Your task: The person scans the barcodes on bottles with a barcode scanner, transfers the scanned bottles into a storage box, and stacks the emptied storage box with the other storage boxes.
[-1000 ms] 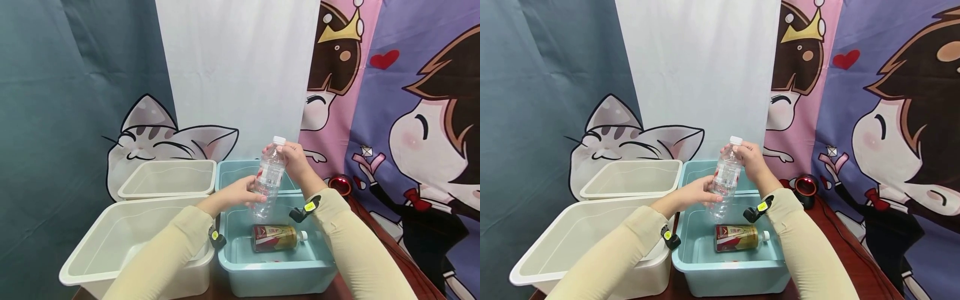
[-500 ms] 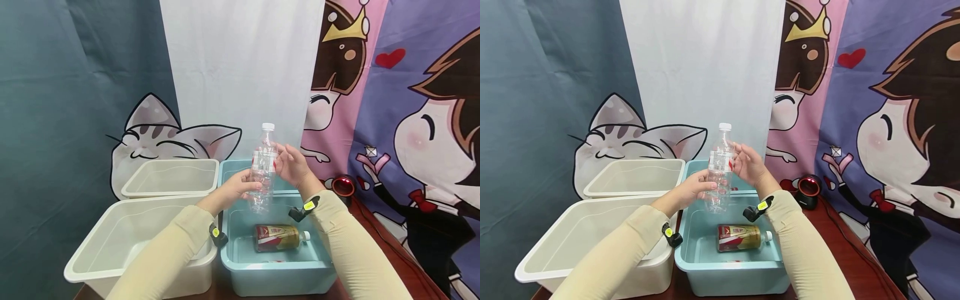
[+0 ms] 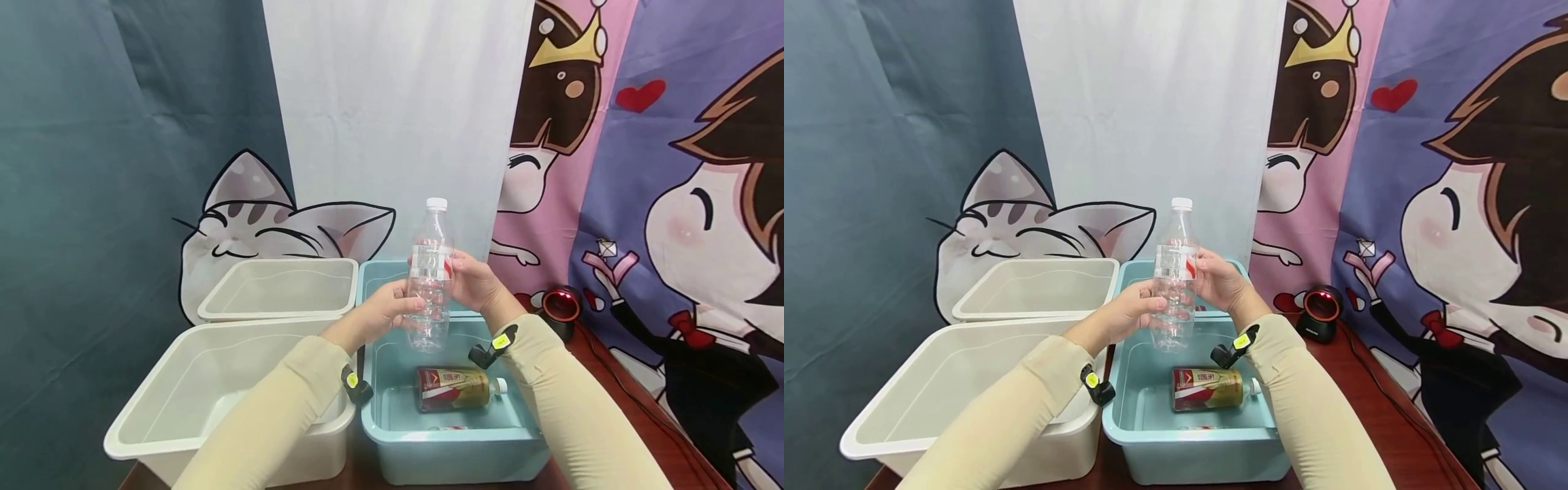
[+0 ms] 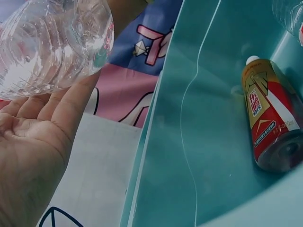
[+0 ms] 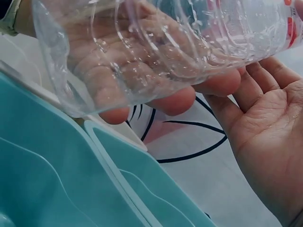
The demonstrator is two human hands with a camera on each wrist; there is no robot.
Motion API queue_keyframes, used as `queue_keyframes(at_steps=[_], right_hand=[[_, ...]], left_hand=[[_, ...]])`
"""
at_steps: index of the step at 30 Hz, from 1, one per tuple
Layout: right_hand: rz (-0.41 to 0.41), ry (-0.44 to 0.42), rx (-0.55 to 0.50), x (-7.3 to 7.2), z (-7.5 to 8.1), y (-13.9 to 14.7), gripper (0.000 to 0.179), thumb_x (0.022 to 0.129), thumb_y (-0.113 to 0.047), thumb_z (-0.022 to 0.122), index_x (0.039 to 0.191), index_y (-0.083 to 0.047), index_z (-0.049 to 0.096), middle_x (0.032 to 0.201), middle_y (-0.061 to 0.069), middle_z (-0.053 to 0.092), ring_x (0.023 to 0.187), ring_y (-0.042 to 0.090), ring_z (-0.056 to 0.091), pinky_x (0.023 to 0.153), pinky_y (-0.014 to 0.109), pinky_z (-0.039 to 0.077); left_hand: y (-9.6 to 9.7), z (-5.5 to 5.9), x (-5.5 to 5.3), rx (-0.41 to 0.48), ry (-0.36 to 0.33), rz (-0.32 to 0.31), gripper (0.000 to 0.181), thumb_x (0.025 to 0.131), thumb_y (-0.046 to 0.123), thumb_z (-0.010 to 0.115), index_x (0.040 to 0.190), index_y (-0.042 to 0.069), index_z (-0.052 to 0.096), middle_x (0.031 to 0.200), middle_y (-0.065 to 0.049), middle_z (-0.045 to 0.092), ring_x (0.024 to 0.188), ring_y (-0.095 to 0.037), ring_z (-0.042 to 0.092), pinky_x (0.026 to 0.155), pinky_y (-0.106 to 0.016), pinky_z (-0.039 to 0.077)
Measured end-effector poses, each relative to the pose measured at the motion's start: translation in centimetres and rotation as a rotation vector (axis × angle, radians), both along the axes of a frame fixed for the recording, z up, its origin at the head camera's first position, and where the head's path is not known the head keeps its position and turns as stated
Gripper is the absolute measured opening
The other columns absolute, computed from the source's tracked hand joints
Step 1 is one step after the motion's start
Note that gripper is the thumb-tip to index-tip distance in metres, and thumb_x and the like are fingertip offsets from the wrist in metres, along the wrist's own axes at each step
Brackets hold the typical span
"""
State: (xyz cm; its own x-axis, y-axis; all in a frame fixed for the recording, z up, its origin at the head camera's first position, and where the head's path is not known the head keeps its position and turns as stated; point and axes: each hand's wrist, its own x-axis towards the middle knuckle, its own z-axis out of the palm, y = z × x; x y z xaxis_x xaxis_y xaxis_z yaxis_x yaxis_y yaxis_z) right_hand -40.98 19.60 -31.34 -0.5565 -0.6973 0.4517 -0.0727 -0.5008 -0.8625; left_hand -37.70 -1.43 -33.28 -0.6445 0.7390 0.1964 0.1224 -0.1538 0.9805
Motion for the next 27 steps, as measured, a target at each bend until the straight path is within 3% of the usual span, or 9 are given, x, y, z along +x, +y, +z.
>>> queue_keyframes(at_steps=[8,15,21,27], right_hand=[[-0.024,-0.004,-0.025,-0.1,0.0,-0.2,0.061,0.078,-0.026,0.067,0.129,-0.002,0.043,0.119,0.014,0.056,0.105,0.024,0.055,0.094,0.041,0.04],[-0.086,-0.001,-0.103,0.0,1.2,1.6,0.056,0.079,-0.023,0.065,0.127,-0.003,0.045,0.115,0.012,0.057,0.103,0.023,0.055,0.091,0.037,0.042],[-0.145,0.042,-0.14,-0.2,2.9,5.4,0.045,0.081,-0.02,0.062,0.122,-0.003,0.05,0.106,0.009,0.061,0.096,0.022,0.057,0.084,0.035,0.045],[-0.283,0.076,-0.16,-0.1,4.1,10.8,0.036,0.086,-0.014,0.053,0.119,-0.002,0.053,0.103,0.01,0.064,0.091,0.021,0.061,0.081,0.033,0.047]], left_hand=[[0.0,0.1,0.0,-0.013,-0.021,-0.006,0.049,0.088,0.02,0.057,0.132,0.005,0.042,0.125,-0.013,0.053,0.113,-0.028,0.052,0.088,-0.045,0.045],[0.1,-0.4,-0.8,-0.06,0.046,0.02,0.047,0.092,0.026,0.053,0.132,0.004,0.044,0.125,-0.017,0.053,0.112,-0.03,0.053,0.091,-0.046,0.042],[0.0,-0.3,-0.9,-0.327,0.172,0.078,0.046,0.09,0.035,0.058,0.128,0.011,0.05,0.12,-0.009,0.058,0.104,-0.024,0.059,0.086,-0.039,0.047],[-0.3,0.5,-0.4,-0.632,0.472,0.214,0.049,0.085,0.043,0.06,0.124,0.012,0.054,0.113,-0.001,0.06,0.102,-0.016,0.057,0.085,-0.033,0.046]])
